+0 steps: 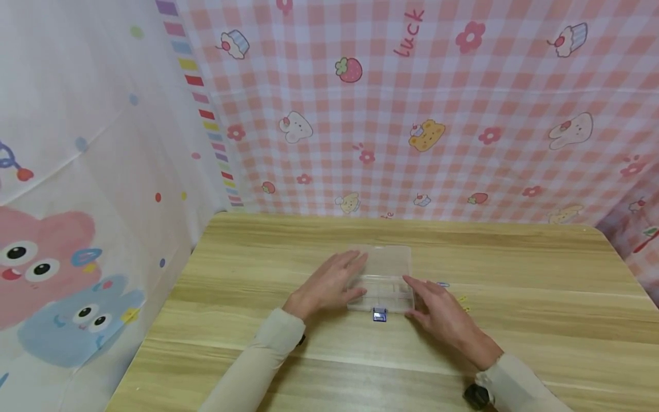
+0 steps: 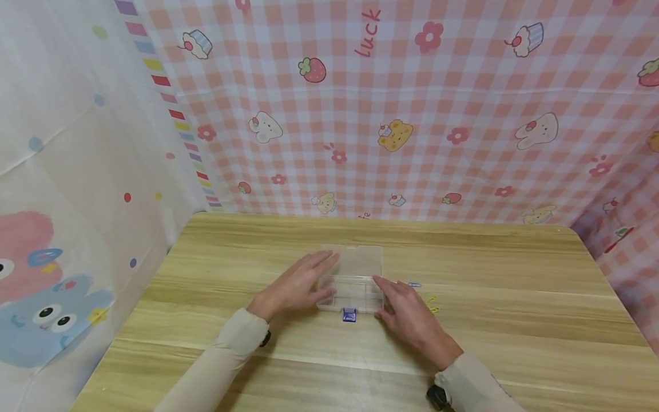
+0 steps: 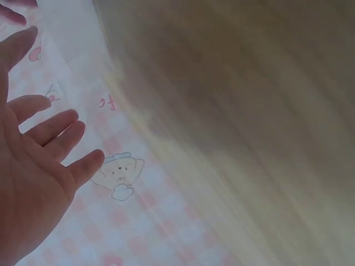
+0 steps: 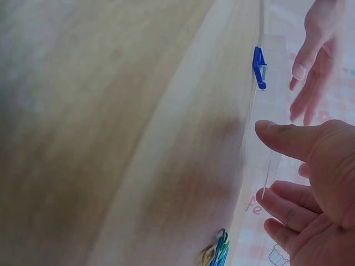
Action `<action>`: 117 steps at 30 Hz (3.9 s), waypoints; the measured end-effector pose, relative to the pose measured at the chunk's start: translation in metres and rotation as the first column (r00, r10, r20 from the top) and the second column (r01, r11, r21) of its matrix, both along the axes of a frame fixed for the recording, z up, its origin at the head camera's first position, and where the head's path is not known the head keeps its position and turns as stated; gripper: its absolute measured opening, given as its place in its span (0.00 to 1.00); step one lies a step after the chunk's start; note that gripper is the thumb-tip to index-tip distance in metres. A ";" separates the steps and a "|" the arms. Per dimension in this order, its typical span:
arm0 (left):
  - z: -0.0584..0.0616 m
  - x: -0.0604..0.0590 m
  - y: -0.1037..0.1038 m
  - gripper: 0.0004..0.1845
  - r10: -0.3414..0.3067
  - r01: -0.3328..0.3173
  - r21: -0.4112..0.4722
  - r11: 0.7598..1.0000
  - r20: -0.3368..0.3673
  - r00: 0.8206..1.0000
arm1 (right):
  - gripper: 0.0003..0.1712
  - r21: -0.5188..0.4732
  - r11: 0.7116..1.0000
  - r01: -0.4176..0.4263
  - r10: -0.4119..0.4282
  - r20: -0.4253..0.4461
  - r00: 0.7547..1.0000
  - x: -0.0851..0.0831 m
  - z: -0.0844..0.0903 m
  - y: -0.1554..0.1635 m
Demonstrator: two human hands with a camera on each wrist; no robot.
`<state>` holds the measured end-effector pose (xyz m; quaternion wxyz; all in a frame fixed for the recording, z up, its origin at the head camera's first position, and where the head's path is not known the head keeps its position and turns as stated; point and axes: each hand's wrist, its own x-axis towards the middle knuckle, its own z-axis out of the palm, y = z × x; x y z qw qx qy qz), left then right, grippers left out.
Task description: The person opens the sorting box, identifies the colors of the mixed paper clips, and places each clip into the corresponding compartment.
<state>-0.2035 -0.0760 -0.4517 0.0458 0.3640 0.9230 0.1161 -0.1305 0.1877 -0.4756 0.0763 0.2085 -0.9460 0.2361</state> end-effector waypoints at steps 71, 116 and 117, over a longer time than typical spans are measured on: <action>-0.005 0.010 -0.009 0.40 0.075 -0.092 0.041 0.995 0.313 0.947 | 0.19 -0.198 0.976 0.086 -0.079 0.044 0.996 -0.013 0.010 0.084; -0.003 0.009 -0.007 0.39 0.066 -0.107 0.093 0.990 0.366 0.928 | 0.12 -0.261 0.950 0.171 -0.055 0.399 0.915 -0.048 -0.016 0.096; -0.003 0.009 -0.007 0.39 0.067 -0.108 0.093 0.990 0.367 0.928 | 0.11 -0.259 0.951 0.170 -0.056 0.394 0.917 -0.048 -0.015 0.096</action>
